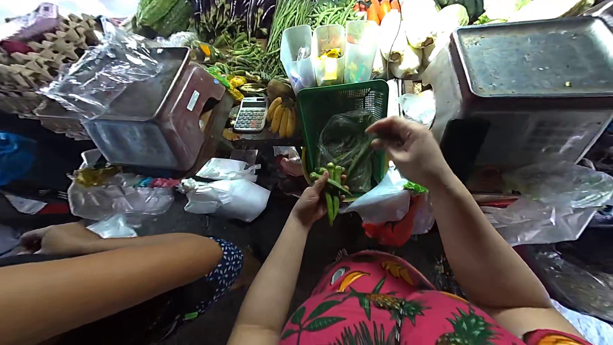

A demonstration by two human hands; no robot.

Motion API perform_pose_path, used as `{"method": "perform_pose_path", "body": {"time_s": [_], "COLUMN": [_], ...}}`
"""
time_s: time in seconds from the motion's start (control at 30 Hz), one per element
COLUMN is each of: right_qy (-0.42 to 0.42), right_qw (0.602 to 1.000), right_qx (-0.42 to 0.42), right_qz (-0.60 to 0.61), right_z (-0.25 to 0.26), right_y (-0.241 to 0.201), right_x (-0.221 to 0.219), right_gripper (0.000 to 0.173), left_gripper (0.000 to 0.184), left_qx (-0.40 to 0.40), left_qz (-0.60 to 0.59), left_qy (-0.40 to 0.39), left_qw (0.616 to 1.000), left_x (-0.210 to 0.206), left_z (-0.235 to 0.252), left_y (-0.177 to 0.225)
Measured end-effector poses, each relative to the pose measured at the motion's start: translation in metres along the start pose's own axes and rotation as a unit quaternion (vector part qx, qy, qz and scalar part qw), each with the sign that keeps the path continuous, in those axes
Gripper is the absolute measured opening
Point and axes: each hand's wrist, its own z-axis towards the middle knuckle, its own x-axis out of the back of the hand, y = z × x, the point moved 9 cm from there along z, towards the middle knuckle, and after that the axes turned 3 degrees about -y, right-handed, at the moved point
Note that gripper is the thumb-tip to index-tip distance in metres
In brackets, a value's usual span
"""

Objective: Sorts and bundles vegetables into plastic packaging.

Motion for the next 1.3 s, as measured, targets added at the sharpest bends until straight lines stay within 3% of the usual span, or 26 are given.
{"method": "perform_pose_path", "body": {"time_s": [0.1, 0.2, 0.23, 0.3, 0.37, 0.47, 0.57, 0.67, 0.77, 0.87, 0.97, 1.2, 1.3], "right_qy": [-0.130, -0.145, -0.126, -0.084, -0.066, -0.081, -0.042, -0.026, 0.089, 0.220, 0.253, 0.173, 0.187], "right_qw": [0.986, 0.982, 0.985, 0.989, 0.989, 0.992, 0.998, 0.998, 0.994, 0.939, 0.884, 0.900, 0.919], "right_qx": [-0.023, -0.041, -0.047, -0.044, -0.041, 0.011, 0.036, 0.016, -0.060, -0.200, -0.298, -0.235, -0.246], "right_qz": [0.107, 0.111, 0.105, 0.111, 0.125, 0.094, 0.033, 0.060, 0.011, -0.175, -0.257, -0.324, -0.244], "right_z": [-0.021, -0.040, -0.046, -0.055, -0.063, -0.077, -0.095, -0.112, -0.136, -0.170, -0.188, -0.176, -0.178], "right_y": [0.011, 0.030, 0.035, 0.043, 0.047, 0.042, 0.049, 0.055, 0.070, 0.113, 0.155, 0.187, 0.183], "right_x": [-0.042, -0.062, -0.060, -0.050, -0.041, -0.045, -0.043, -0.019, 0.047, 0.126, 0.168, 0.169, 0.180], "right_gripper": [0.023, 0.020, 0.020, 0.023, 0.035, 0.047, 0.036, 0.050, 0.049, 0.028, 0.033, 0.022, 0.030], "left_gripper": [0.044, 0.060, 0.060, 0.034, 0.026, 0.039, 0.062, 0.063, 0.055, 0.056, 0.058, 0.059, 0.061], "left_qx": [0.042, 0.071, 0.077, 0.079, 0.061, 0.001, -0.040, -0.059, -0.087, -0.105, -0.110, -0.092, -0.093], "left_qz": [0.084, 0.126, 0.135, 0.179, 0.269, 0.380, 0.442, 0.469, 0.539, 0.577, 0.575, 0.570, 0.577], "left_qy": [-0.061, -0.153, -0.148, -0.113, -0.106, -0.103, -0.038, -0.044, -0.066, -0.053, -0.020, 0.016, 0.044], "left_qw": [0.994, 0.978, 0.977, 0.974, 0.955, 0.919, 0.895, 0.880, 0.835, 0.808, 0.810, 0.816, 0.810], "left_x": [-0.016, -0.043, -0.049, -0.062, -0.075, -0.093, -0.104, -0.115, -0.132, -0.144, -0.143, -0.137, -0.133], "left_z": [0.002, 0.003, 0.003, 0.005, 0.010, 0.014, 0.020, 0.026, 0.023, 0.018, 0.018, 0.015, 0.014], "left_y": [-0.016, -0.031, -0.035, -0.039, -0.041, -0.045, -0.046, -0.057, -0.055, -0.049, -0.052, -0.064, -0.062]}}
